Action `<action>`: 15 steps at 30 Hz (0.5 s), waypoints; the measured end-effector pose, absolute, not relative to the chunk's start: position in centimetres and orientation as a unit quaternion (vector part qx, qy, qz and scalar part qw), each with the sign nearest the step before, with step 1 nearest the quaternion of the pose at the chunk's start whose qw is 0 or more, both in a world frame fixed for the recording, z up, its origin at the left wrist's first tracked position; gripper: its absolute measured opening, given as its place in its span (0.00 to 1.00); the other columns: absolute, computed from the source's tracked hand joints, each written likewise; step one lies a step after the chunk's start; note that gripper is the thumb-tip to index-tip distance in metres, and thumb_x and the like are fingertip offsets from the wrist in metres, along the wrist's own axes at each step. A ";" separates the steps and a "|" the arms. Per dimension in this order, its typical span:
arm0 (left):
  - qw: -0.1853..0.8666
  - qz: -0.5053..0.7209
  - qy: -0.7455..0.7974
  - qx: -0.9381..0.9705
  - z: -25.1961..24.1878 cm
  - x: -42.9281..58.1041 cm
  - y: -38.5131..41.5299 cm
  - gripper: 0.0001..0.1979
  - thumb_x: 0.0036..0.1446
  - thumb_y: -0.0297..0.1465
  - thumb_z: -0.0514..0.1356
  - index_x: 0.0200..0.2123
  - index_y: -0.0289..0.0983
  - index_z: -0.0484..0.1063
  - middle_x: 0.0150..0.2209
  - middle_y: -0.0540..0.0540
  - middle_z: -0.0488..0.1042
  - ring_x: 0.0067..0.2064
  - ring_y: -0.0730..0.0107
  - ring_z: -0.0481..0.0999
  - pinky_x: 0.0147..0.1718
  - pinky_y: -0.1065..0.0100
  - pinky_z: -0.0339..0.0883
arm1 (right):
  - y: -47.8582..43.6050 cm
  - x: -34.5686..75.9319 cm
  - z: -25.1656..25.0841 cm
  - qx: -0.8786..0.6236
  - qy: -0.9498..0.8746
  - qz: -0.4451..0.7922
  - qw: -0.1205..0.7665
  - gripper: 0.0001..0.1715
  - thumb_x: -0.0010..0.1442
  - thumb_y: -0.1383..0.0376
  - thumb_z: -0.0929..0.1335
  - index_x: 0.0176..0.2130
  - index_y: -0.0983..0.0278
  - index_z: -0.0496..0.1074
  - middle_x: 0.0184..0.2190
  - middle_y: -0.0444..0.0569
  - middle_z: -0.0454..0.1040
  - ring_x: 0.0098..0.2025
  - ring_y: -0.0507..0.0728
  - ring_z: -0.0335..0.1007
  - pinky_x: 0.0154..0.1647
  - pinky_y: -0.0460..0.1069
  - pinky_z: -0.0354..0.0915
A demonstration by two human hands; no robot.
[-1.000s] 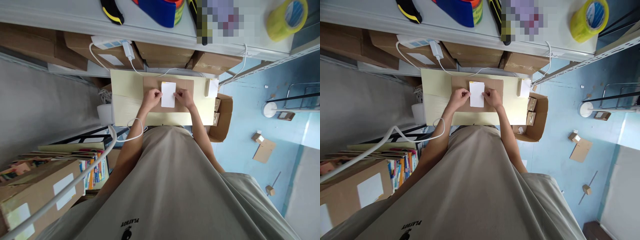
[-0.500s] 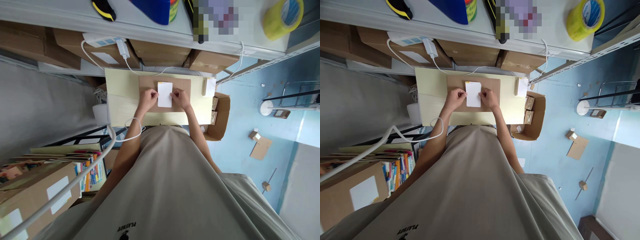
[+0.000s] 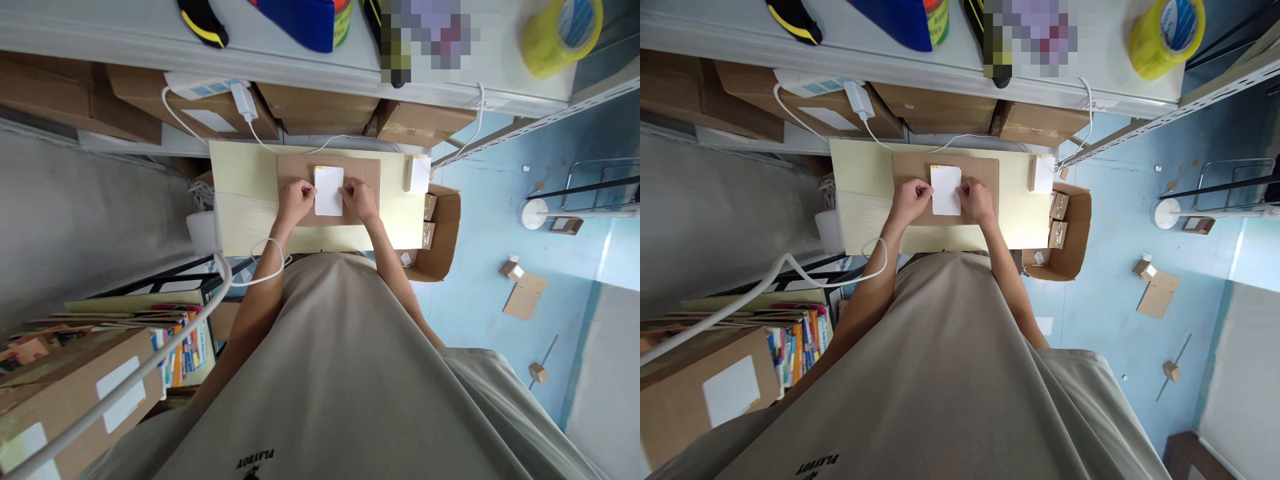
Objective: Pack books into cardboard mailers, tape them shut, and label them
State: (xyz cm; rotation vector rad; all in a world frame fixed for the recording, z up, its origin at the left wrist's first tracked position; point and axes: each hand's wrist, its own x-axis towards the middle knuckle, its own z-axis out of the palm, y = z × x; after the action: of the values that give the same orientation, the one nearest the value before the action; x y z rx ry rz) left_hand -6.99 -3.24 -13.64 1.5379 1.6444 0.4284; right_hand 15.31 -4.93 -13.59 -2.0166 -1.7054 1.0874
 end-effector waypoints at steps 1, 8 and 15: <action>0.410 0.168 0.656 0.611 -13.6 -6.9 -3.3 0.06 0.68 0.30 0.64 0.40 0.37 0.82 0.44 0.40 0.88 0.46 0.57 0.84 0.56 0.58 0.77 | -5.0 15.2 -13.5 -0.700 -0.593 0.373 0.139 0.08 0.77 0.60 0.71 0.43 0.59 0.78 0.45 0.53 0.86 0.48 0.65 0.82 0.57 0.61 0.77; 0.393 0.141 0.670 0.613 -13.0 -6.3 -3.2 0.06 0.69 0.29 0.64 0.39 0.38 0.82 0.44 0.39 0.88 0.47 0.54 0.85 0.57 0.57 0.76 | -5.1 14.2 -13.4 -0.715 -0.606 0.327 0.119 0.08 0.76 0.64 0.69 0.43 0.59 0.78 0.47 0.56 0.85 0.50 0.65 0.80 0.57 0.61 0.78; 0.383 0.094 0.675 0.624 -13.1 -6.4 -2.7 0.10 0.71 0.30 0.62 0.45 0.35 0.84 0.47 0.36 0.88 0.50 0.53 0.85 0.58 0.57 0.76 | -5.9 12.9 -11.3 -0.765 -0.578 0.282 0.035 0.17 0.81 0.58 0.66 0.55 0.65 0.80 0.56 0.67 0.83 0.62 0.74 0.80 0.67 0.70 0.74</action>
State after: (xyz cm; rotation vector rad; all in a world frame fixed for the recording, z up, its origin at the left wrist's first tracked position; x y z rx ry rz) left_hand -6.36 -2.68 -13.10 1.5905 1.7199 0.2396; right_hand 12.88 -5.88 -11.28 -2.3497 -1.7770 0.8662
